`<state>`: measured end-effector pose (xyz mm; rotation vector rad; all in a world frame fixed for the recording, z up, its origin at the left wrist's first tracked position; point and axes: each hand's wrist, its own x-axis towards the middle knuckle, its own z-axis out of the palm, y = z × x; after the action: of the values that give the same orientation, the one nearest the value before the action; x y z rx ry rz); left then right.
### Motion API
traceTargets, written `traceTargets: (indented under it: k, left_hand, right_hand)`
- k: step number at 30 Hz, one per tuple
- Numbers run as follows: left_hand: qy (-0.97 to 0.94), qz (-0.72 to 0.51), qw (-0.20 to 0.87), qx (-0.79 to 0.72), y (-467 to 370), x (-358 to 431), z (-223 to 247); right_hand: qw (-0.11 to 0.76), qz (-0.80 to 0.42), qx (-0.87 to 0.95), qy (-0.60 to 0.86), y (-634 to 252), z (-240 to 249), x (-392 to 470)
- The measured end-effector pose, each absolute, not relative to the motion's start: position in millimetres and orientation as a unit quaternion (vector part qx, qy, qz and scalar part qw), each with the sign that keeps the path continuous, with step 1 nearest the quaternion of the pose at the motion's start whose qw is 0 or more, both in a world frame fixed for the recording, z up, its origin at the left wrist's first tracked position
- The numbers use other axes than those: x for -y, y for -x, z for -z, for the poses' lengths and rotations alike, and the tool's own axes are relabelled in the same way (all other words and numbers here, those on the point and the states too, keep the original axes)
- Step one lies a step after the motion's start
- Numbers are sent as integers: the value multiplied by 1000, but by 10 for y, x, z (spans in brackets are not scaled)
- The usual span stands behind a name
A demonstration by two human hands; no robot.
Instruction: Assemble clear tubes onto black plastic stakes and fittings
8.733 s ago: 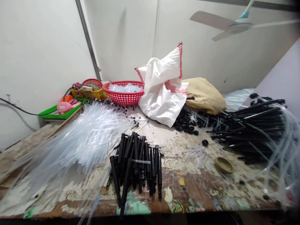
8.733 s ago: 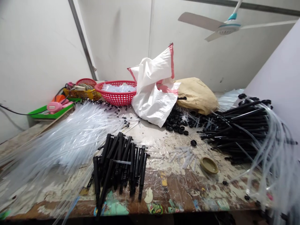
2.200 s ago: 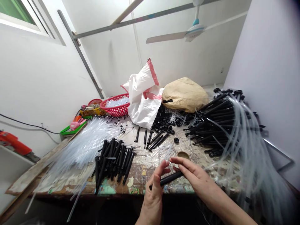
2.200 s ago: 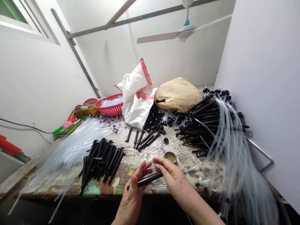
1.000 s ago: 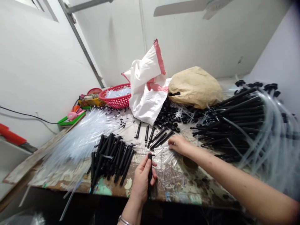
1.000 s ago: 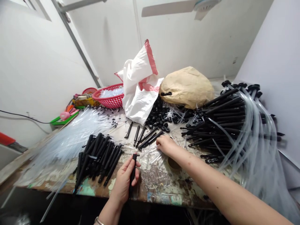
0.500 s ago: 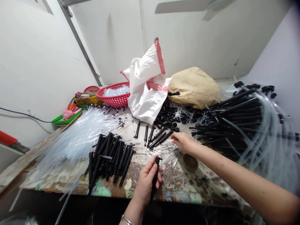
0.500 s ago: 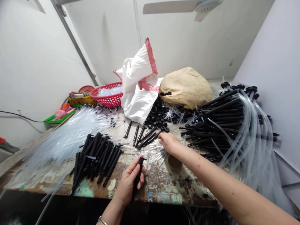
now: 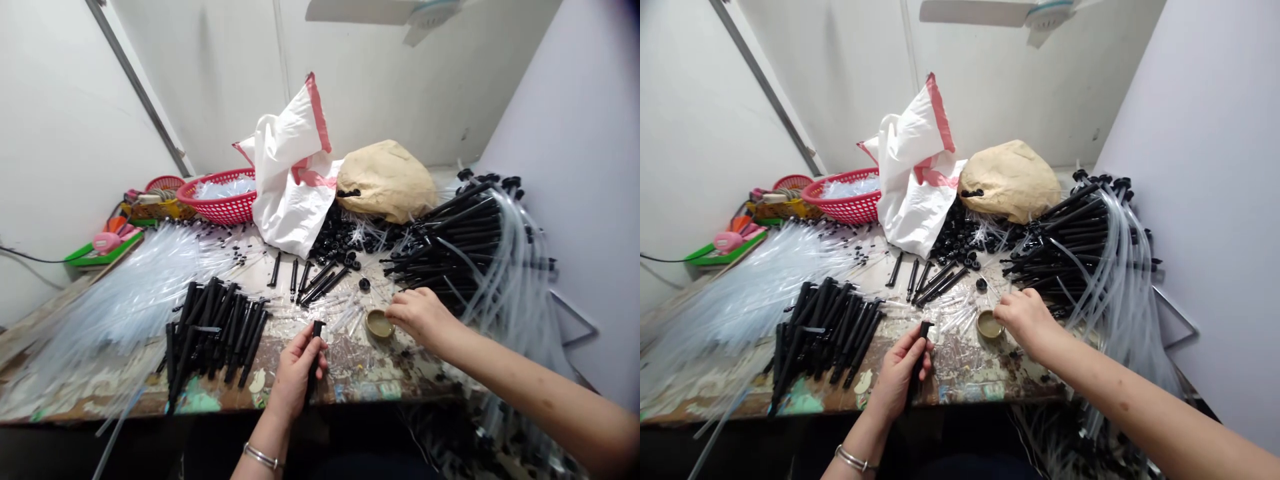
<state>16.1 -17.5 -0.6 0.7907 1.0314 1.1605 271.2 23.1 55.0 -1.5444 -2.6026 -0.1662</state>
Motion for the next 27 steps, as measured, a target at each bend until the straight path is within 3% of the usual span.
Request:
traceTargets:
  k: [6,11,14,17,20,27]
  left_hand:
    - [-366,-509,639,-446,-147,206,15]
    - [-374,-513,640,-433,-128,223,14]
    - [-369,-513,646,-429,-130,230,-3]
    - [-363,-514,654,-420,-135,234,-27]
    - [-348,-517,665,-412,-127,234,-41]
    - [-301,-522,699,-386,-83,232,-9]
  right_hand:
    - [12,85,862,499,-2615,-489,-285]
    - [42,67,856,510,-2680,-421,-270]
    - [139,-27,830,540,-2632,-464,-190]
    - [235,-219,782,535,-2406,-534,-66]
    - [266,-361,737,505,-2096,-547,35]
    - [268,-363,740,498,-1804,-399,-8]
